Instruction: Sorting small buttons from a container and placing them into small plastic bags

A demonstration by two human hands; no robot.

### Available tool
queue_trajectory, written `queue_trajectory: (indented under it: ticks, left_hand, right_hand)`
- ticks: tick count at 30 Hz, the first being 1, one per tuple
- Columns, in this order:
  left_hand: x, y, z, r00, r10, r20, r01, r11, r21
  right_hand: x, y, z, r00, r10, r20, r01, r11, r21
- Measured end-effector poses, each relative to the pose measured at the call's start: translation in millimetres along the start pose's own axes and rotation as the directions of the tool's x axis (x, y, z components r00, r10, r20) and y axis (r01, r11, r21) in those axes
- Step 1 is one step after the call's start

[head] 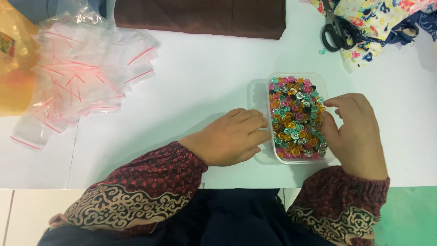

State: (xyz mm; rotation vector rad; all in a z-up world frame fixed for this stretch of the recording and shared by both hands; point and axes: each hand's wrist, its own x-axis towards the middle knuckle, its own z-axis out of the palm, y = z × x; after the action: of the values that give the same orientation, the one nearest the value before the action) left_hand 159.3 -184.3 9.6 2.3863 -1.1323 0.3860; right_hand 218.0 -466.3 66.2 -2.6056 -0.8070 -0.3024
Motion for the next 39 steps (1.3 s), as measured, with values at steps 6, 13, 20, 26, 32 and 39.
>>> queue_trajectory:
  ticks: [6,13,20,26,32,39]
  left_hand:
    - [4.8,38.1,-2.5,0.958,-0.239,-0.159,0.256,0.962,0.092]
    - [25.4,22.7,25.5,0.932,-0.340,-0.129,0.347,0.937,0.040]
    - [17.0,16.5,50.9,0.933,-0.313,-0.181,0.314,0.949,-0.023]
    - [14.0,13.6,51.4,0.942,-0.256,-0.218,0.255,0.966,-0.033]
    - [16.8,13.5,52.5,0.936,-0.251,-0.248,0.256,0.967,-0.013]
    - [14.9,11.2,52.6,0.933,-0.248,-0.261,0.251,0.968,-0.020]
  right_hand:
    - [-4.2,-25.4,16.9,0.980,-0.198,0.028,0.192,0.971,0.145]
    - [2.8,-31.8,37.4,0.974,-0.221,0.041,0.221,0.975,0.005]
    - [-5.1,-8.5,57.5,0.966,-0.241,-0.093,0.249,0.965,0.084]
    - [-4.7,-15.5,53.2,0.966,-0.243,-0.083,0.251,0.963,0.096]
    - [-5.9,-9.9,55.6,0.966,-0.247,-0.070,0.253,0.964,0.086]
    - [-5.7,-18.4,49.5,0.964,-0.240,-0.116,0.253,0.960,0.119]
